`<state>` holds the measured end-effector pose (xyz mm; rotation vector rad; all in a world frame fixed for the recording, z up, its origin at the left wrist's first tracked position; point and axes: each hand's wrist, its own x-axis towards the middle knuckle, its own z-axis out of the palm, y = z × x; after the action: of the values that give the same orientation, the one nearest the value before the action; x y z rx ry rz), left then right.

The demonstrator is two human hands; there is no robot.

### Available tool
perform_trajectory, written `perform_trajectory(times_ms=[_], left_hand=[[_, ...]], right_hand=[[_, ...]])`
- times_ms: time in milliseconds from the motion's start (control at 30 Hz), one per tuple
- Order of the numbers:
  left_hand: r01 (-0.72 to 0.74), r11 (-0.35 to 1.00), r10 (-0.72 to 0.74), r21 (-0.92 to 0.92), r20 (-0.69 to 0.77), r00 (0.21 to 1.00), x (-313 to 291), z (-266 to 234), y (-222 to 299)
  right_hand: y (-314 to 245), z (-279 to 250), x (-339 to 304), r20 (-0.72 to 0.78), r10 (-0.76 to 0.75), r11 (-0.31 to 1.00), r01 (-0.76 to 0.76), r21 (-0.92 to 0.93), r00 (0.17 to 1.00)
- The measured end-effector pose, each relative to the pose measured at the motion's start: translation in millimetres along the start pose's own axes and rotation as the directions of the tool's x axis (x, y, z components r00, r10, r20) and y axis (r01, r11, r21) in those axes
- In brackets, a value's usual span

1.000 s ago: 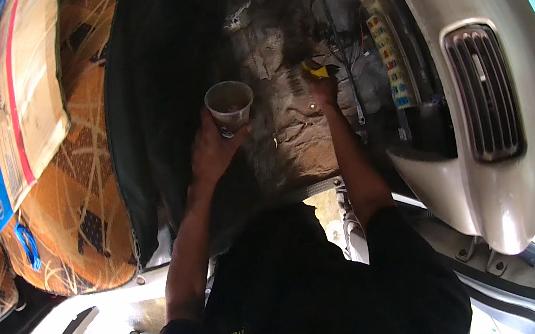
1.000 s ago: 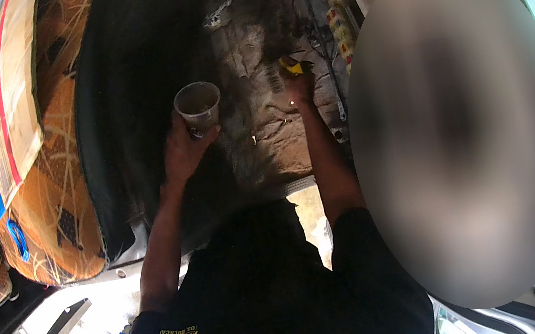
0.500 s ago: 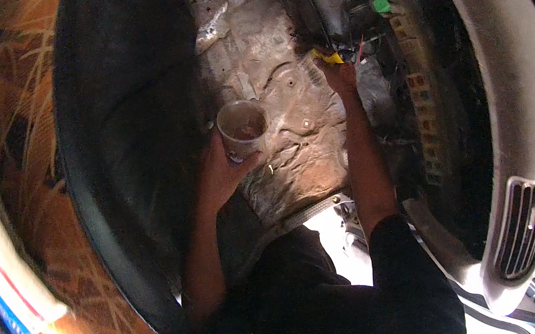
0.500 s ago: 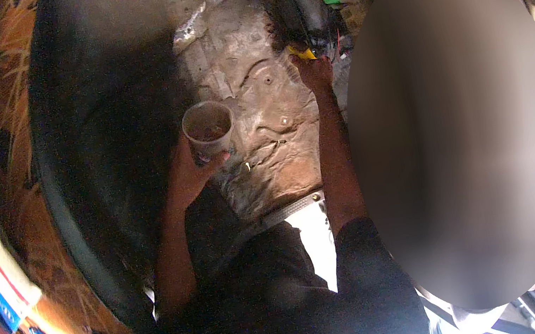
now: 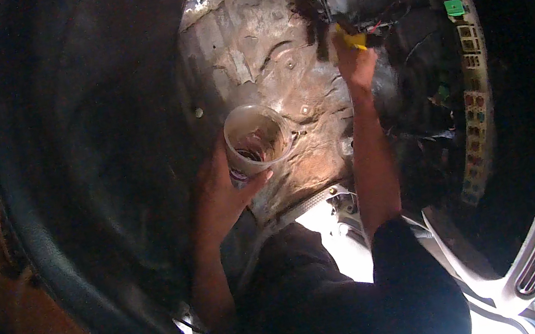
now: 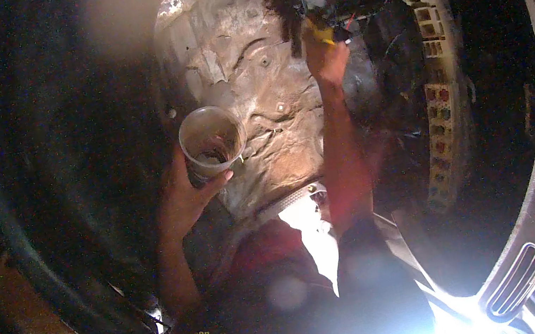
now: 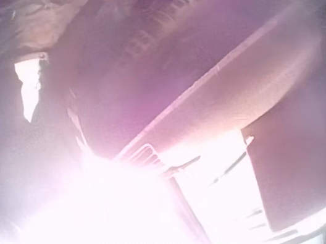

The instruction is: The person walks through a garage, picks up a trash bag, and then cleans the floor of a truck cab using a scraper and a cup to collect debris. The person scrapes the floor repeatedly and collects the debris into the cup.

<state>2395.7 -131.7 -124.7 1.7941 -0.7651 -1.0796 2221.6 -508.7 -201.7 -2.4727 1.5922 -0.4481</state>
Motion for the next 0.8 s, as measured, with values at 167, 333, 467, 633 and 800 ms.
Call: perform_trajectory(times_ms=[167,333,467,633,800], left_hand=[[-0.117,0.99,0.125,0.079,-0.108,0.986,0.8,0.5,1.5],[-0.116,0.988,0.128,0.1,-0.12,0.984,-3.1,3.1,4.5],[-0.082,0.991,0.091,0.103,-0.076,0.993,-4.5,2.2,0.9],[-0.114,0.99,0.119,0.08,-0.058,0.991,-1.8,0.5,-4.6],[-0.164,0.98,0.174,0.113,-0.082,0.981,-2.2,1.9,0.4]], right_hand=[[45.7,30.7,-125.6,-0.453,0.25,0.89,-0.019,0.455,0.856],[18.0,112.0,-72.8,-0.268,0.716,0.167,0.215,0.962,0.644],[2.5,98.4,-64.0,-0.141,0.642,0.003,0.181,0.983,0.754],[1.8,75.1,-94.1,0.052,0.731,-0.381,0.344,0.858,0.68],[-9.2,85.8,-19.8,-0.398,0.608,0.419,0.148,0.896,0.687]])
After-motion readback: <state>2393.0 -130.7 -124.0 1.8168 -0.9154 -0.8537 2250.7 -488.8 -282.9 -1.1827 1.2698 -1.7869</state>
